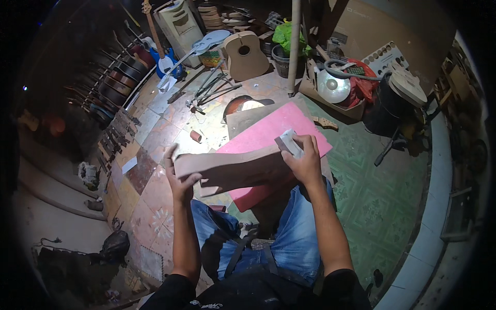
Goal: The person sands the sides and edges of a wooden guitar body using a sanding block. They move the block along the wood contours, wipe the surface by hand, and turn the guitar body over to sand the opposite side.
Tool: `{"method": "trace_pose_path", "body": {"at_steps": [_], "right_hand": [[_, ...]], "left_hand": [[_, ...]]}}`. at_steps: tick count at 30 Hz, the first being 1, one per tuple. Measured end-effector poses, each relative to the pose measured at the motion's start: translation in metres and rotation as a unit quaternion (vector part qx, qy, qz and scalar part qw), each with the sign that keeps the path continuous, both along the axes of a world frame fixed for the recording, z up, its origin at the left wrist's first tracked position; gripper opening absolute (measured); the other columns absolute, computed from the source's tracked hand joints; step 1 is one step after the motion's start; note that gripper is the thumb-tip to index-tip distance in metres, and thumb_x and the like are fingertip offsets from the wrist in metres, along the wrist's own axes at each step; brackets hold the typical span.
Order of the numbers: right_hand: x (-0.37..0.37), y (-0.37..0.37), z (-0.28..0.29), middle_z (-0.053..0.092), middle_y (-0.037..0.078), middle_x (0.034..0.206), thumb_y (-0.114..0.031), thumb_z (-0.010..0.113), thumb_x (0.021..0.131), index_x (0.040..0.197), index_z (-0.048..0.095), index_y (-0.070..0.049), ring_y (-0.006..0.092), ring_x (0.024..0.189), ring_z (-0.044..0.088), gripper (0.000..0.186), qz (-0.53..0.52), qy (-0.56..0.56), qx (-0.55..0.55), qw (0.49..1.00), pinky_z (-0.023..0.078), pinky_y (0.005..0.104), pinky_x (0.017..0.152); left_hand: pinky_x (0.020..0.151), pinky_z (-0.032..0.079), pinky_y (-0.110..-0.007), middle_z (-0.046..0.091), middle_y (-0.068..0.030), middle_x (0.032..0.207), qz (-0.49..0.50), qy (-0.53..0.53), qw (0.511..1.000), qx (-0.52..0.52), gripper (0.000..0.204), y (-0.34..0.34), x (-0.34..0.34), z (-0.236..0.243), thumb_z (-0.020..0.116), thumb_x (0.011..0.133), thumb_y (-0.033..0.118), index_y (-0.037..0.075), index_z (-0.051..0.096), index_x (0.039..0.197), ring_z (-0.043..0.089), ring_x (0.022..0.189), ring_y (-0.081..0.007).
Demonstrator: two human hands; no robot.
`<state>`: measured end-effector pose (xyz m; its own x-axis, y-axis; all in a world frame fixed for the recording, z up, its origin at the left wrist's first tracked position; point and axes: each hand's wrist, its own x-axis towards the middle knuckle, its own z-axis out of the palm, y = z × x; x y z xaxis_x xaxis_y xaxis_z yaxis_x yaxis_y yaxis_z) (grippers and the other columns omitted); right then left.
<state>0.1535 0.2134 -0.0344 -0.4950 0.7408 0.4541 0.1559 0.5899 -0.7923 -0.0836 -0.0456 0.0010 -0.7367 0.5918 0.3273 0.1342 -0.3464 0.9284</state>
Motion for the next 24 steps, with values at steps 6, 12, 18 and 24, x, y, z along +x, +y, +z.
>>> {"method": "trace_pose_path", "body": {"at_steps": [6, 12, 18, 24], "right_hand": [[-0.002, -0.020, 0.030, 0.062, 0.020, 0.109, -0.019, 0.079, 0.077, 0.113, 0.066, -0.004, 0.0392, 0.104, 0.063, 0.041, -0.052, -0.189, 0.047, 0.980, 0.052, 0.0462, 0.092], [0.017, 0.012, 0.032, 0.064, 0.022, 0.114, -0.021, 0.079, 0.076, 0.117, 0.070, -0.005, 0.0399, 0.105, 0.065, 0.044, -0.066, -0.178, 0.012, 0.982, 0.054, 0.0476, 0.091], [0.016, -0.042, 0.032, 0.063, 0.021, 0.110, -0.024, 0.080, 0.077, 0.121, 0.071, -0.008, 0.0400, 0.104, 0.066, 0.048, -0.001, -0.147, 0.066, 0.987, 0.053, 0.0486, 0.093], [0.012, -0.036, 0.028, 0.064, 0.020, 0.108, -0.023, 0.080, 0.077, 0.118, 0.072, -0.006, 0.0386, 0.103, 0.066, 0.045, -0.071, -0.147, 0.038, 0.986, 0.053, 0.0464, 0.093]], "left_hand": [[0.094, 0.057, -0.036, 0.070, -0.0168, 0.121, -0.107, 0.286, 0.950, -0.073, 0.057, 0.038, 0.067, -0.006, 0.088, 0.074, 0.011, -0.002, 0.065, 0.125, 0.070, 0.111, -0.0281], [0.087, 0.059, -0.031, 0.071, -0.0136, 0.119, -0.102, 0.276, 0.955, -0.035, 0.054, 0.045, 0.089, 0.005, 0.087, 0.078, 0.007, 0.002, 0.065, 0.127, 0.074, 0.102, -0.0224], [0.089, 0.059, -0.032, 0.072, -0.0150, 0.118, -0.106, 0.288, 0.949, -0.076, 0.053, 0.034, 0.088, 0.000, 0.082, 0.081, 0.006, 0.003, 0.063, 0.130, 0.074, 0.104, -0.0246], [0.093, 0.058, -0.033, 0.070, -0.0177, 0.128, -0.110, 0.283, 0.952, -0.043, 0.048, 0.038, 0.093, -0.001, 0.078, 0.084, 0.009, 0.002, 0.064, 0.129, 0.073, 0.108, -0.0257]]}}
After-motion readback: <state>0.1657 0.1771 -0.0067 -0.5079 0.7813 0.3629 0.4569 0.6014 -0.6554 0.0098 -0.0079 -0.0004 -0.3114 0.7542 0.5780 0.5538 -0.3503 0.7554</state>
